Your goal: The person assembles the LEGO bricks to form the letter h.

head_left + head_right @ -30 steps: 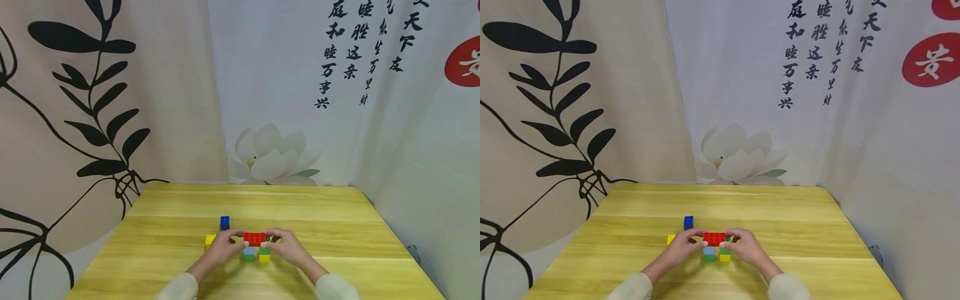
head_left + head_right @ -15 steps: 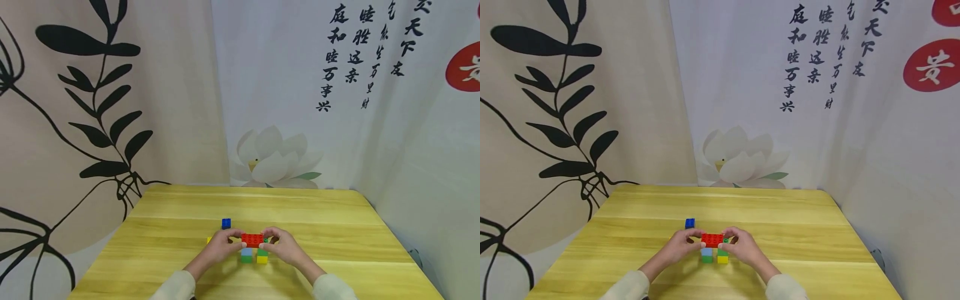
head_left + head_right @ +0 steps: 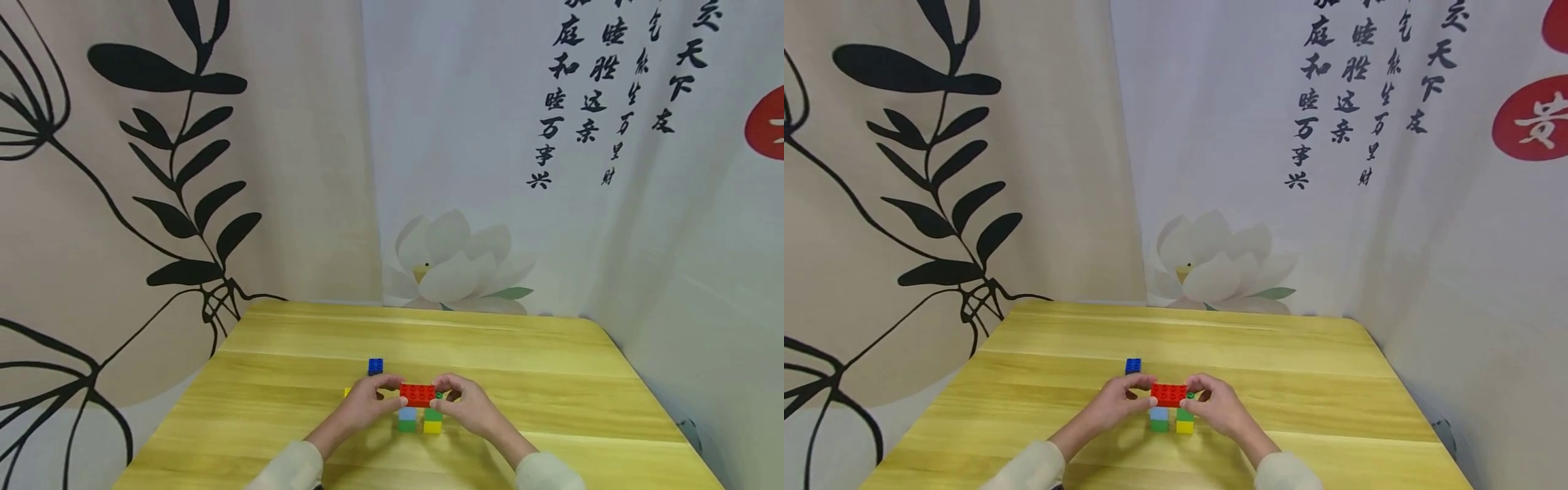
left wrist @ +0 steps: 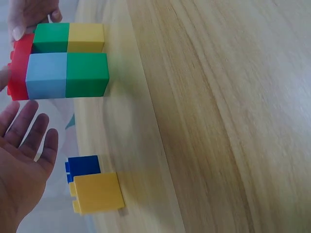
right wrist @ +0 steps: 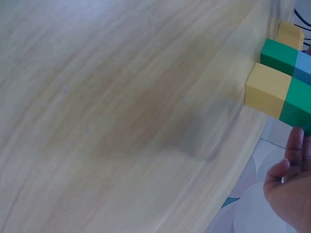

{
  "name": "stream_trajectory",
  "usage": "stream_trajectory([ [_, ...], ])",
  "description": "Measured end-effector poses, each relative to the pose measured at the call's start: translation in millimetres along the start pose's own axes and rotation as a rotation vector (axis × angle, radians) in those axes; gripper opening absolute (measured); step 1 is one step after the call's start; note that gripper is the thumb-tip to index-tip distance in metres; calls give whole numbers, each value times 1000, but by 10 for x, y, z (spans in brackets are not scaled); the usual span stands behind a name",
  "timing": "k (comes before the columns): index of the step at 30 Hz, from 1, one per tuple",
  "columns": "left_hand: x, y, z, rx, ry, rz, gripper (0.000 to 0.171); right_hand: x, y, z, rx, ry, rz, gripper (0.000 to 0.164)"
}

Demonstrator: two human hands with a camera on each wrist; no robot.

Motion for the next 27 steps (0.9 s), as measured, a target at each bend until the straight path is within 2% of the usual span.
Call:
stream_trajectory([
  [5,43,79,-70,-23,13,1,47,-32,-25,-2,6,-18,-7,26],
  [10,76,246,-138,-57,35,-20,48,-68,-29,12,10,-30,-14,28],
  [17,120,544,-196,-156,67,-19,41,-58,-25,15,7,-29,-8,28],
  [21,213,683,-244,-211,103,-5,39,-38,-25,19,16,-23,-7,27],
  [27,392,767,-309,-200,151,25,42,-32,-6,34,12,-19,-29,26],
])
Point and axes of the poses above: each hand's wrist, its own z-axis towards the middle knuckle, its own y-axis out of the back of the hand, x = y × z, the point moved 3 cm from there along z, towards the middle knuckle, and after that the axes turned 9 degrees about -y, right-handed, at the moved point
